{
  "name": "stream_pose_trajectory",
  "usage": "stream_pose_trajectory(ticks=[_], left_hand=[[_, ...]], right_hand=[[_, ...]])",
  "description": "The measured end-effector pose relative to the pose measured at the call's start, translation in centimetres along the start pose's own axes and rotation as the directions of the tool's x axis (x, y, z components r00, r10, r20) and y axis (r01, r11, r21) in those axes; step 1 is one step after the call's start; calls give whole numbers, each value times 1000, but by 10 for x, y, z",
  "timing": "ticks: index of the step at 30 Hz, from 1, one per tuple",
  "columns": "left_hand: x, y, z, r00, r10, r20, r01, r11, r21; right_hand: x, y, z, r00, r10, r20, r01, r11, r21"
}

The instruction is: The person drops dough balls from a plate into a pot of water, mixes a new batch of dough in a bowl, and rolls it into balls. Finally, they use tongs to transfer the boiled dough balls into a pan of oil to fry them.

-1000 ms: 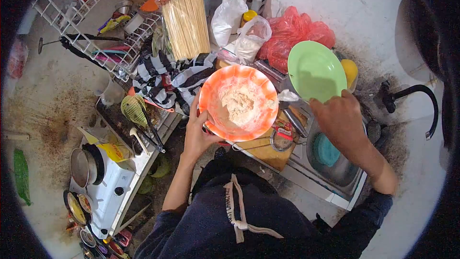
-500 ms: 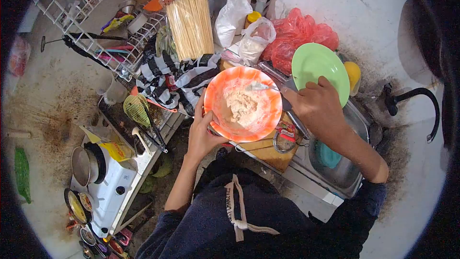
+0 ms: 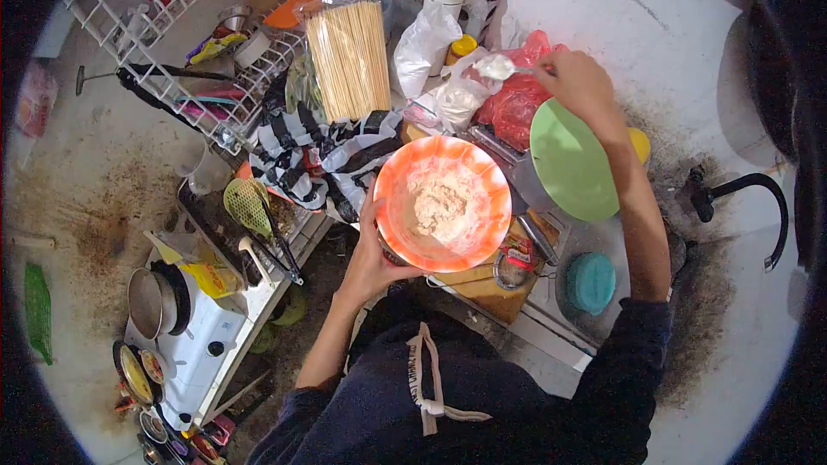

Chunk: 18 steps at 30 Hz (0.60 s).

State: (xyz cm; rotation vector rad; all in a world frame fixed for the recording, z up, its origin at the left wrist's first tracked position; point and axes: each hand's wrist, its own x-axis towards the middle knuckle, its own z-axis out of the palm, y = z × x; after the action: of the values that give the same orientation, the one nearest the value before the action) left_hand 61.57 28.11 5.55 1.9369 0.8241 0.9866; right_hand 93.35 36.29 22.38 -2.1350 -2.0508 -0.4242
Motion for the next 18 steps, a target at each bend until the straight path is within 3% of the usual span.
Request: stream_pose_trajectory(ticks=[1, 4, 8, 11, 13, 14, 16, 18], left_hand=[[-1, -3, 1, 998, -62, 13, 63, 996, -59], [-2, 2, 2, 986, -158, 61, 166, 969, -182], [-2, 6, -1, 983, -171, 74, 182, 963, -199], [-4, 0, 0, 994, -97, 48, 99, 994, -42], [-3, 8, -2, 978, -194, 78, 207, 951, -230], [-4, 6, -1, 978, -195, 77, 208, 951, -231], [-6, 3, 2, 981, -184, 58, 192, 959, -210], [-5, 3, 3, 984, -171, 56, 179, 958, -223]], right_hand=[[10, -7, 4, 992, 19, 123, -8, 995, -96], [31, -33, 20, 987, 18, 161, 19, 975, -223], [43, -40, 55, 985, -111, 135, 129, 983, -133], [41, -54, 60, 987, -95, 132, 114, 983, -145], [41, -52, 73, 985, -124, 119, 144, 973, -183], [40, -48, 76, 985, -125, 120, 146, 972, -183], [35, -43, 74, 980, -38, 195, 32, 999, 34], [39, -17, 100, 981, -12, 196, -6, 996, 91]])
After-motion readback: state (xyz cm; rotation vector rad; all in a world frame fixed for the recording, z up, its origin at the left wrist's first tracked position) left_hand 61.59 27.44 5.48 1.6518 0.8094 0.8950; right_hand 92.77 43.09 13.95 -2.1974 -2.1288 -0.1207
